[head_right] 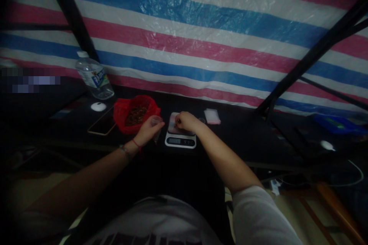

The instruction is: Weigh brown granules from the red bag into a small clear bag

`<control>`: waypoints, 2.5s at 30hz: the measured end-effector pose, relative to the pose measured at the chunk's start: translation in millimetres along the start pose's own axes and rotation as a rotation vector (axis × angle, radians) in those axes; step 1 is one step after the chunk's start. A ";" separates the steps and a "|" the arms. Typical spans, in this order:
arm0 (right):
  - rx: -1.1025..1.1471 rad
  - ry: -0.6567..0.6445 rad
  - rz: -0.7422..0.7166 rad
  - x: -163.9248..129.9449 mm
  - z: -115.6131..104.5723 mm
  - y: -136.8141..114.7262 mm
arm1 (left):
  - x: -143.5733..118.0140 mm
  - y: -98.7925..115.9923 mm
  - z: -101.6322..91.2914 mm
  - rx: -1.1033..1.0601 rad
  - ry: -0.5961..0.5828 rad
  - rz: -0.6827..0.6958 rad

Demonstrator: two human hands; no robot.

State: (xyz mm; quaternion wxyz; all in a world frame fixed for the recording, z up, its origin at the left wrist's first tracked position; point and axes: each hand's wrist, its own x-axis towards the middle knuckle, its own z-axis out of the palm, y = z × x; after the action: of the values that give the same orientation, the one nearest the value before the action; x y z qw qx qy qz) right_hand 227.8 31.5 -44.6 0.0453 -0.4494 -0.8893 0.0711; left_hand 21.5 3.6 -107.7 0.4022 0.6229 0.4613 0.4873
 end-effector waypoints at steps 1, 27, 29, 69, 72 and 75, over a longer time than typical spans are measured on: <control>-0.004 -0.002 -0.008 0.0 0.2 0.8 | -1.3 2.3 -0.4 0.056 0.007 0.024; 0.509 0.051 -0.093 13.4 -22.1 -52.9 | -13.0 23.6 0.4 0.428 -0.060 0.170; 0.600 0.054 -0.102 12.1 -20.6 -53.9 | -12.5 21.3 1.3 0.377 -0.039 0.177; 0.565 0.472 0.022 -33.1 -9.1 -76.8 | -28.1 42.0 7.6 0.328 -0.062 0.185; 0.489 0.459 0.027 -49.7 -7.2 -78.0 | -31.9 45.9 9.6 0.331 -0.102 0.205; 0.492 0.459 0.056 -65.0 -8.9 -75.7 | -36.2 49.1 12.5 0.238 -0.201 0.196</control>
State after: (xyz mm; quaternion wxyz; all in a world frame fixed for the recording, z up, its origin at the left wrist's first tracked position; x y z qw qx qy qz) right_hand 207.5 -64.4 -24.3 0.3496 -0.4536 -0.7994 0.1816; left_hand 39.1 -44.4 -72.1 0.3203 0.7536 0.4101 0.4017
